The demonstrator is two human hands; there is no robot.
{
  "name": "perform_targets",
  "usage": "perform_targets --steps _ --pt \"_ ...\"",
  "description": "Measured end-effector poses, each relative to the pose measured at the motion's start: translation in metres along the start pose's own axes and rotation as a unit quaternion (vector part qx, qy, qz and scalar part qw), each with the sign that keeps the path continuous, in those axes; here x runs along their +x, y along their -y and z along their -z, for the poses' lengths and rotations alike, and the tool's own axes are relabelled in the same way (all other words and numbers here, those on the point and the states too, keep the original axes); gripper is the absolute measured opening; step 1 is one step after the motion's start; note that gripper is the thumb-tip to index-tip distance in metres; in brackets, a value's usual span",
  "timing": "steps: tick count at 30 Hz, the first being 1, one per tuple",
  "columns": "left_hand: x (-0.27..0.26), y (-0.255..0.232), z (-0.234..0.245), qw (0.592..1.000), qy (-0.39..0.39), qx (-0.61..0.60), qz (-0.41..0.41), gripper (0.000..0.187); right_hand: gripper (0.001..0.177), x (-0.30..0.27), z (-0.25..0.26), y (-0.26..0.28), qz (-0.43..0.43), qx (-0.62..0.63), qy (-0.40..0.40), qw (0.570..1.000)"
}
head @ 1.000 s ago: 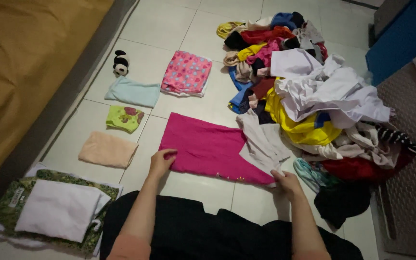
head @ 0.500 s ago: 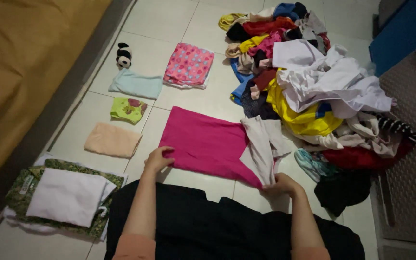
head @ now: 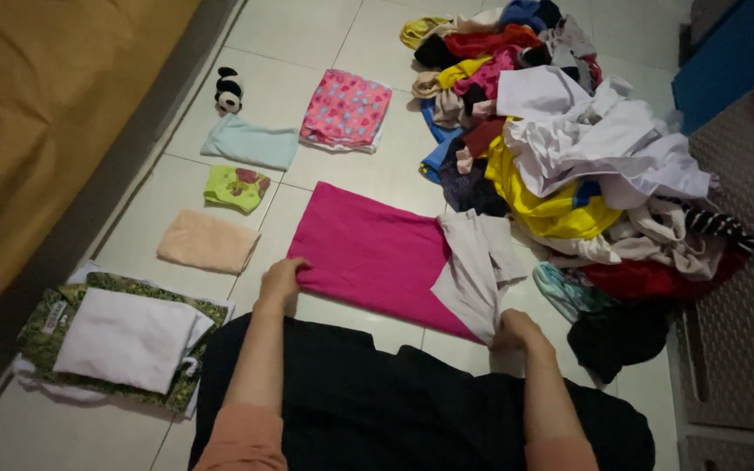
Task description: The person sits on the floor and folds a pink short-sleeved shirt, then a yellow long-sleeved shirt. Each garment is smoothed, folded into a compact rectangle, and placed in a neat stack beside other folded items.
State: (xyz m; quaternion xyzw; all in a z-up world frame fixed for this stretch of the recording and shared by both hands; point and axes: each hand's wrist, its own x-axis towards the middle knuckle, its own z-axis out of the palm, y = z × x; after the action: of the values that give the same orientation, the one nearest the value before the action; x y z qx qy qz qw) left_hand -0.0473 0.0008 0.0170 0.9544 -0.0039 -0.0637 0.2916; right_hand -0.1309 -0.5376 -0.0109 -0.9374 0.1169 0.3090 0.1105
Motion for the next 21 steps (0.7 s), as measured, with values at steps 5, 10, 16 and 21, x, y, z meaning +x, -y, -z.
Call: perform_targets --steps 5,10,16,21 --pt "-0.021 -0.038 0.033 0.993 -0.065 -0.093 -0.032 0.041 0.053 0.0 -0.004 -0.004 -0.004 0.086 -0.003 0.996" --pt "0.006 -0.019 0.005 0.913 -0.167 -0.356 -0.112 0.027 0.043 0.001 -0.006 -0.007 0.002 0.148 -0.051 0.988" --pt "0.037 0.022 -0.035 0.969 -0.131 -0.121 -0.17 0.038 0.046 0.005 -0.012 -0.01 -0.025 0.186 -0.058 0.98" --pt "0.026 0.007 -0.022 0.997 -0.04 -0.051 -0.039 0.051 0.047 0.008 -0.015 -0.007 -0.004 0.232 -0.061 0.971"
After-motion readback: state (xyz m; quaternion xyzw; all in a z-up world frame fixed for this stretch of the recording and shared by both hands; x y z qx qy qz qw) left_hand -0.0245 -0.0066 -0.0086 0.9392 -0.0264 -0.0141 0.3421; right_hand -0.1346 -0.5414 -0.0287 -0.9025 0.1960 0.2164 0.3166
